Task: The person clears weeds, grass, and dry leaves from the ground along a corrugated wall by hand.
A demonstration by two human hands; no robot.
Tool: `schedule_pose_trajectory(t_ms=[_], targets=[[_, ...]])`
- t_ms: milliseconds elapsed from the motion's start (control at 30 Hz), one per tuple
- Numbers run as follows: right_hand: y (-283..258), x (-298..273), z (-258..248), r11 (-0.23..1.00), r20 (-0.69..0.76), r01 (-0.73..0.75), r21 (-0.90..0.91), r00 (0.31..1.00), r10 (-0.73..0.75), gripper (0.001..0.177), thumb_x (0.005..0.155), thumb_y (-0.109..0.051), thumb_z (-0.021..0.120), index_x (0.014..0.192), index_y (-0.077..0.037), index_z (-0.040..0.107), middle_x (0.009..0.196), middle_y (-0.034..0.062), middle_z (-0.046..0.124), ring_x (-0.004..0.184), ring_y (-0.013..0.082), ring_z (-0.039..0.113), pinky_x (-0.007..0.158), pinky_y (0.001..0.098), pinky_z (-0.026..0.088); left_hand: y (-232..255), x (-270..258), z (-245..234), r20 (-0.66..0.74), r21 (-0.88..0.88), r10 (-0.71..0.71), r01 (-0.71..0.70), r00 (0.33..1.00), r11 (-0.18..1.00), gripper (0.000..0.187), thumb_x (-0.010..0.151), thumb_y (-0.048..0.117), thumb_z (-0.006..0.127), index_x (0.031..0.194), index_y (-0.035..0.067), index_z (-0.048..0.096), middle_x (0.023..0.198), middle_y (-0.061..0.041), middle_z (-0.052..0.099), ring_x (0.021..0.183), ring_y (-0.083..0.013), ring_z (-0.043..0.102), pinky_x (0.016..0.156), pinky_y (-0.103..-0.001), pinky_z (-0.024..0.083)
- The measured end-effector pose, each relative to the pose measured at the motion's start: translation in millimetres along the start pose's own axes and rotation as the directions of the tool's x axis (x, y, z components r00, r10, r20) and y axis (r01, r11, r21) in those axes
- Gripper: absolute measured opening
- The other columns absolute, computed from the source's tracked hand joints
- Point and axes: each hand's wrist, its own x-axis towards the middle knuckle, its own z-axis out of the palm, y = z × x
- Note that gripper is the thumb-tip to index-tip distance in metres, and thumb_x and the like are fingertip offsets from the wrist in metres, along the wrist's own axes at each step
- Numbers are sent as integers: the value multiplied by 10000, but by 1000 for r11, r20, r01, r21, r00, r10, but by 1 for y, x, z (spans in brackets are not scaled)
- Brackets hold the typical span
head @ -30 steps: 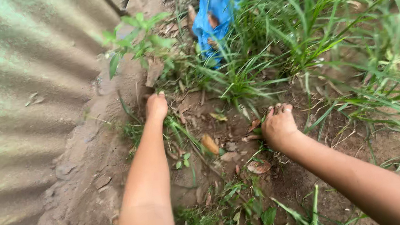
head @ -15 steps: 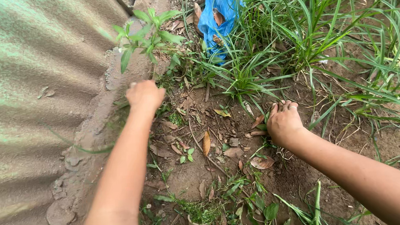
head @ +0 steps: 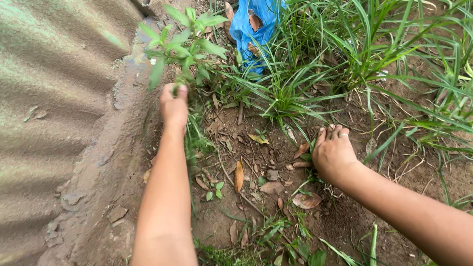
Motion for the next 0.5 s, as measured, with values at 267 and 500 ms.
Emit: schedule_pose_trajectory(t_ms=[267, 500], targets=[[-4, 7, -5, 999, 31, -17, -46, 999, 18, 682, 1005, -211, 425, 1490, 230, 235, 1438, 440, 436, 1375, 538, 433, 1124, 575, 333, -36, 63, 31, -161, -593, 0, -97, 987, 799, 233, 1028, 331, 661, 1014, 105, 608, 956, -43, 722, 892, -165, 665, 877, -327, 504], [-7, 9, 3, 998, -33, -20, -56, 999, 18, 649, 1030, -222, 404, 1476, 231, 268, 1411, 453, 445, 1339, 551, 462, 1096, 597, 343, -61, 74, 29, -141, -784, -502, 214, 853, 583, 379, 1051, 491, 497, 1096, 120, 560, 699, -2, 471, 585, -155, 444, 551, -358, 441]])
